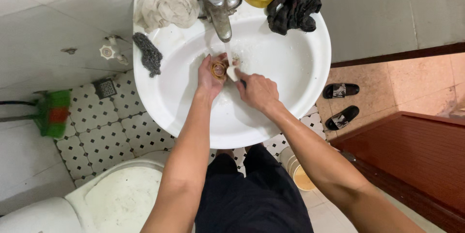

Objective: The person disassembles a red beverage machine, cleans a small ring with a brush under running water, and reassembles the machine. They also move a tray of fruit peels and handle two cups of juice.

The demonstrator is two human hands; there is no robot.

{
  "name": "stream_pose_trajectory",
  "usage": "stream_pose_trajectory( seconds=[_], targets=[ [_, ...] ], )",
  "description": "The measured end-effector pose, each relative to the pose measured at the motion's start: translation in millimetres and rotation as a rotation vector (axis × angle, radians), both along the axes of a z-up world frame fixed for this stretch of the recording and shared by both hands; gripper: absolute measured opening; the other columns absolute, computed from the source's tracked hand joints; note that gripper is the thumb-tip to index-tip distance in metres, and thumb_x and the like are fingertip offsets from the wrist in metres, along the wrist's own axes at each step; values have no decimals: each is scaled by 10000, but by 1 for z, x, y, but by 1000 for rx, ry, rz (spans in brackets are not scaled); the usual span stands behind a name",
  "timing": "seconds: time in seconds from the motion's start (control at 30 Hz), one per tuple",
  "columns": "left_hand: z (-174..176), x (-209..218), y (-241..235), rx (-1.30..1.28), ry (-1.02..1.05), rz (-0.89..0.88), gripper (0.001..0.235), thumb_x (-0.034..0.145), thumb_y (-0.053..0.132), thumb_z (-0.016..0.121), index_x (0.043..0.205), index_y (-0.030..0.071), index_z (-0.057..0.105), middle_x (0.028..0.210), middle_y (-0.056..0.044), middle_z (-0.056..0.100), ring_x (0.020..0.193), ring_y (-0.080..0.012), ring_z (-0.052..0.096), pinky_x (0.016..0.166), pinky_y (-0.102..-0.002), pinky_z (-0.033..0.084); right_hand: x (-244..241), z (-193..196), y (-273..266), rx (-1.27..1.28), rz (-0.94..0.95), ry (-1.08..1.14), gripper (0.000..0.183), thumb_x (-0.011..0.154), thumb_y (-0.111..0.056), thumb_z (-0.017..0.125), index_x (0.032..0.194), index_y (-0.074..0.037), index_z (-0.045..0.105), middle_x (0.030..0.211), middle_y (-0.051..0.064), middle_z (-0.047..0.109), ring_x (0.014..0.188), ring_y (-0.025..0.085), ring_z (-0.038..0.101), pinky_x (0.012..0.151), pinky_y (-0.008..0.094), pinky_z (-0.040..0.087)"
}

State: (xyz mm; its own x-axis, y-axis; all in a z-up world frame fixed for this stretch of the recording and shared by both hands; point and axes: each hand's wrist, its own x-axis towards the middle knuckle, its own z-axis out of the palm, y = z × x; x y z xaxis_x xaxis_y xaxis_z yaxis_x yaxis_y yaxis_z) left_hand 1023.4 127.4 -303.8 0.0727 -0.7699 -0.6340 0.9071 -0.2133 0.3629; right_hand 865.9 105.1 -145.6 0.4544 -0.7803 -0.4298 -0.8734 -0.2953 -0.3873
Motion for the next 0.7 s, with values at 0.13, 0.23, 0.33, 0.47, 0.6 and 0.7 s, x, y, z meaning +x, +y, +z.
stream_pose_trajectory(
  seconds=[0.13,0.23,0.33,0.47,0.6,0.7],
  targets=[
    [-27,-16,0,57,134,75,377,1121,286,378,1275,12,587,1164,-181,696,1023,-276,674,939,-390,544,9,-7,-2,-31,99,-72,506,925,-359,583,1431,-341,585,863,188,687,751,429,683,669,541,538],
    [-50,-21,-5,159,27,148,405,1079,266,329,1305,47,583,1182,-83,714,1056,-224,665,844,-387,496,19,-19,0,-51,-81,-86,516,958,-368,566,1467,-286,547,940,200,709,803,427,704,695,533,549],
    [-66,-26,-2,-93,7,245,425,1134,277,354,1355,0,590,1183,-93,681,1051,-216,633,889,-370,512,22,-29,10,-12,-282,-128,483,1008,-397,538,1474,-267,548,986,232,725,883,462,691,767,545,544],
    [-62,-32,0,76,-90,233,441,1138,301,358,1353,-8,588,1166,-91,671,1025,-203,628,875,-352,520,23,-34,9,87,-243,-138,530,976,-390,523,1492,-270,526,985,244,736,917,464,696,815,558,537],
    [-47,-33,-7,83,-126,224,459,1142,324,363,1352,-17,585,1150,-90,660,999,-190,623,861,-333,528,28,-36,13,46,-284,-153,483,1009,-403,517,1459,-232,559,1025,216,747,925,447,708,818,553,547],
    [-44,-21,-13,-27,-112,215,473,1144,342,366,1351,-24,583,1137,-88,653,980,-181,620,851,-320,534,32,-31,24,71,-253,-135,527,988,-395,510,1499,-265,524,994,237,728,907,446,705,805,547,546]
  ],
)
